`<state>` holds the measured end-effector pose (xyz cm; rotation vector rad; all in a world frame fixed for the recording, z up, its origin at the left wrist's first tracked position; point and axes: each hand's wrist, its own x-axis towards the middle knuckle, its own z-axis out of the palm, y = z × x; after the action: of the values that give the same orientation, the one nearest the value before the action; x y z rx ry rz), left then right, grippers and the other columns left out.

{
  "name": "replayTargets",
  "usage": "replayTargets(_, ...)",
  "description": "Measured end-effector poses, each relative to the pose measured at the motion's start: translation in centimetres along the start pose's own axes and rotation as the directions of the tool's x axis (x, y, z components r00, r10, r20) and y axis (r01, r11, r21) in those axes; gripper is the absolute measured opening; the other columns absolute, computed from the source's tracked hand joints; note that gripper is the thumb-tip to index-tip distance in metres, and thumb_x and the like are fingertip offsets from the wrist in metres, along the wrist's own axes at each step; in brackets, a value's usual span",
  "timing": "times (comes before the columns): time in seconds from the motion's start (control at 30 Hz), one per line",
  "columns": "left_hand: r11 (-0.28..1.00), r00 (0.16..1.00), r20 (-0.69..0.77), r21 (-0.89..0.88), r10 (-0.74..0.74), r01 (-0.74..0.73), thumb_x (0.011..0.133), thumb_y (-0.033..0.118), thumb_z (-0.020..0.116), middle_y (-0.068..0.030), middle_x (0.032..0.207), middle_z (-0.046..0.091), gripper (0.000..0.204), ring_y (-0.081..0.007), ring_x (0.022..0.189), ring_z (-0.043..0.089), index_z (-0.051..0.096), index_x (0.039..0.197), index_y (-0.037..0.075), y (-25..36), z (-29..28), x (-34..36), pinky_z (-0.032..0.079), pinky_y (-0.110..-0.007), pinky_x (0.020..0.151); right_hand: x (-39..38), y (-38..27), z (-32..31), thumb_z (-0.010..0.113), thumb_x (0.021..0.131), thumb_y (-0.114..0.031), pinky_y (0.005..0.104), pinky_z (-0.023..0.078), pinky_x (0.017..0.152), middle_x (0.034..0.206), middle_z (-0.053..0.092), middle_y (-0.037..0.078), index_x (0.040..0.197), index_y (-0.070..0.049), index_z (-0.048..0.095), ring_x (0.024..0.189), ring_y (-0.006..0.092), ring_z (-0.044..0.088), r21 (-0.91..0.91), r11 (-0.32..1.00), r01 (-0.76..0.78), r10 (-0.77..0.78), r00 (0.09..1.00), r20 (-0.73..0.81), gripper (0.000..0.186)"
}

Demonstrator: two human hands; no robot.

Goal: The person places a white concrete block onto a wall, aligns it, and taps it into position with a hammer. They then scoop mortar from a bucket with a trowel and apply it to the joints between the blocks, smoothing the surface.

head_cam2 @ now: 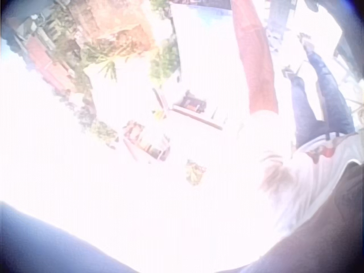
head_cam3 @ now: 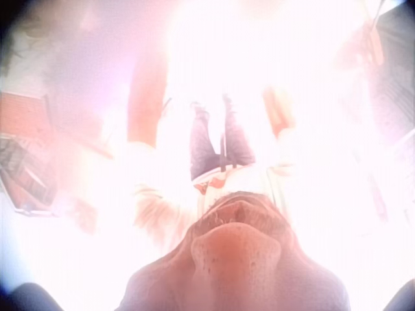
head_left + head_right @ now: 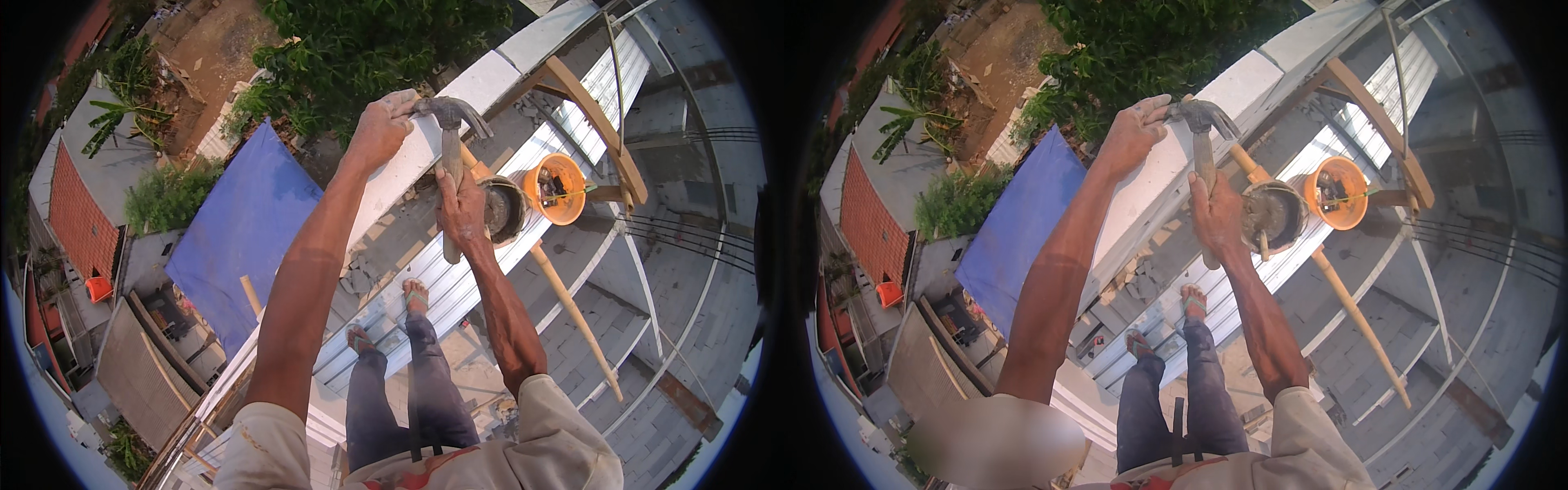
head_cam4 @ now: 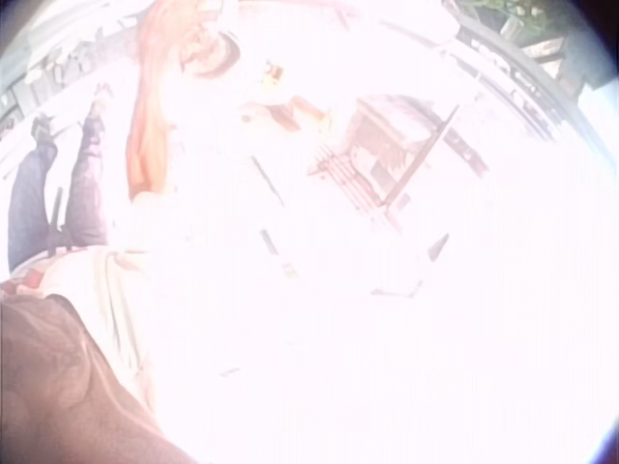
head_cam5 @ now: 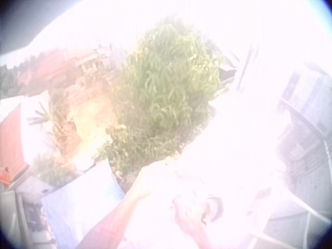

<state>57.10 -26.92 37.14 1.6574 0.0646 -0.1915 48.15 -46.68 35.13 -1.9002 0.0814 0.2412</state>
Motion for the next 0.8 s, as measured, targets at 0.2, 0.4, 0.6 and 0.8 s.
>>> replayTargets(0.2,0.999,0.999,0.007,-0.010,-0.034,0.034,0.091,-0.010,0.057,-0.0237,0.143,0.064,0.061,-0.0253,0.130,0.063,0.049,0.151,-0.011,0.7,0.3,0.2,0.049,-0.033,0.110,0.3,-1.2,-1.0,0.060,0.109,-0.043,0.0322,0.048,0.051,0.068,0.060,0.003,0.106,0.001,0.062,0.058,0.0133,0.061,0.177,0.984,0.026,-0.013,0.997,-0.078,0.044)
replayTargets(0.4,0.996,0.985,-0.160,0.044,-0.069,0.077,0.094,0.003,0.071,-0.0193,0.123,0.075,0.049,-0.0211,0.105,0.073,0.061,0.140,-0.010,0.5,0.4,0.6,0.057,-0.030,0.093,2.3,-5.2,-3.6,0.068,0.105,-0.042,0.0296,0.048,0.045,0.067,0.060,0.003,0.109,0.000,0.061,0.053,0.0114,0.060,0.037,0.997,0.062,-0.057,0.991,-0.117,0.043)
replayTargets(0.6,0.991,0.927,-0.370,0.136,0.063,-0.013,0.095,0.003,0.072,-0.0179,0.115,0.077,0.042,-0.0208,0.102,0.076,0.063,0.133,-0.011,0.3,-1.4,-0.5,0.064,-0.030,0.084,-2.9,-3.1,-2.8,0.068,0.106,-0.035,0.0273,0.045,0.043,0.068,0.059,0.001,0.114,0.000,0.059,0.050,0.0088,0.056,0.207,0.958,0.196,-0.158,0.970,-0.188,0.037)
replayTargets(0.8,0.970,0.883,-0.465,-0.186,0.054,-0.157,0.105,0.005,0.065,-0.0183,0.118,0.073,0.040,-0.0171,0.097,0.074,0.054,0.141,-0.009,6.8,4.3,-18.0,0.066,-0.027,0.077,-15.0,6.0,-4.3,0.061,0.109,-0.037,0.0307,0.046,0.047,0.071,0.059,0.003,0.116,0.002,0.059,0.052,0.0127,0.055,0.391,0.820,-0.418,0.438,0.898,0.041,0.039)
